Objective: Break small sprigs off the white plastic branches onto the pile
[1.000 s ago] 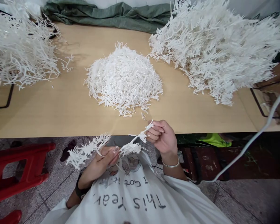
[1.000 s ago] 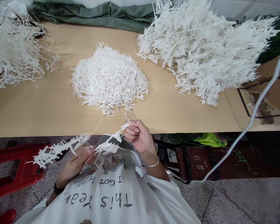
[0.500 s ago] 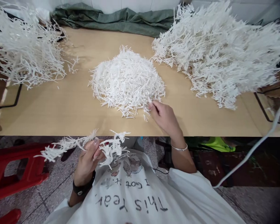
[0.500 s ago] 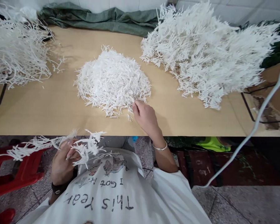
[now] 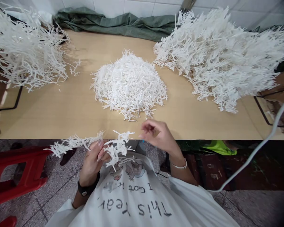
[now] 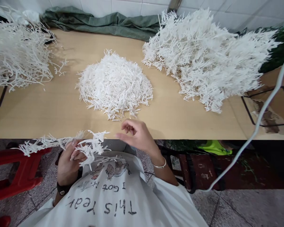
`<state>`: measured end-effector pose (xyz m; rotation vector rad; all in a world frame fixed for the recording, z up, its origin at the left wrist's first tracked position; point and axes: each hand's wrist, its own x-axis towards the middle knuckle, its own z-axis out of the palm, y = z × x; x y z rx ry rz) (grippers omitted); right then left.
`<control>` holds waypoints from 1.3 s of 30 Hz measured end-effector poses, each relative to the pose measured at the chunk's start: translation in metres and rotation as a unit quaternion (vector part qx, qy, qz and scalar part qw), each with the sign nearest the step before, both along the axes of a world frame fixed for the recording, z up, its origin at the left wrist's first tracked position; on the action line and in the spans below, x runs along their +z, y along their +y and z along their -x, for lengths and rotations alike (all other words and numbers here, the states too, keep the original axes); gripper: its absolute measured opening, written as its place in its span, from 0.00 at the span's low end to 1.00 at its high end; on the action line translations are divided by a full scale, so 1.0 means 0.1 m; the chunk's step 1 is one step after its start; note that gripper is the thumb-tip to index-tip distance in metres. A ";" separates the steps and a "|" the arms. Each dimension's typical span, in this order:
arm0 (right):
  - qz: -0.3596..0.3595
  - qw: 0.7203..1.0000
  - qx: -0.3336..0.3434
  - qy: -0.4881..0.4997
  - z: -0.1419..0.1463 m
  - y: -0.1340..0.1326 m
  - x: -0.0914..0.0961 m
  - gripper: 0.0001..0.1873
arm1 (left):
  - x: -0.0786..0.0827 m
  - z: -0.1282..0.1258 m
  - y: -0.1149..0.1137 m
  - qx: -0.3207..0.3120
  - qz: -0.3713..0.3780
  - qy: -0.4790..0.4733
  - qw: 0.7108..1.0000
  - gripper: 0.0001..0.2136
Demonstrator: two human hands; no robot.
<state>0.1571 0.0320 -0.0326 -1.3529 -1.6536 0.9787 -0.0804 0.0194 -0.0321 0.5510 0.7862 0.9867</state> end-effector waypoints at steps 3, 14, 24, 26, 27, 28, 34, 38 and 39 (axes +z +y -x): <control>0.031 0.996 0.077 0.045 0.18 -0.07 0.01 0.17 | 0.00 -0.03 0.00 -0.027 -0.014 -0.001 1.000 0.27; 0.192 0.941 0.087 0.264 0.41 -0.10 -0.12 0.17 | -0.16 -0.04 -0.06 -0.079 -0.053 0.076 0.993 0.28; 0.163 0.949 0.031 0.267 0.36 -0.12 -0.14 0.20 | -0.14 -0.02 -0.05 -0.104 -0.049 0.086 0.990 0.27; 0.132 0.968 0.020 0.211 0.36 -0.14 -0.13 0.21 | -0.13 -0.02 -0.05 -0.106 -0.040 0.081 0.990 0.27; 0.119 0.976 0.020 0.180 0.37 -0.15 -0.12 0.21 | -0.13 -0.03 -0.05 -0.104 -0.034 0.080 0.991 0.27; 0.109 0.982 0.023 0.152 0.37 -0.15 -0.12 0.21 | -0.13 -0.03 -0.06 -0.103 -0.028 0.078 0.991 0.26; 0.032 0.995 0.044 0.079 0.45 -0.19 -0.12 0.18 | -0.13 -0.06 -0.03 -0.108 -0.029 0.056 0.992 0.27; -0.017 0.999 0.038 0.000 0.49 -0.17 -0.12 0.14 | -0.12 -0.06 -0.01 -0.116 -0.024 0.049 0.992 0.27; -0.021 0.999 0.030 -0.008 0.49 -0.17 -0.12 0.14 | -0.13 -0.05 -0.01 -0.119 -0.021 0.048 0.992 0.27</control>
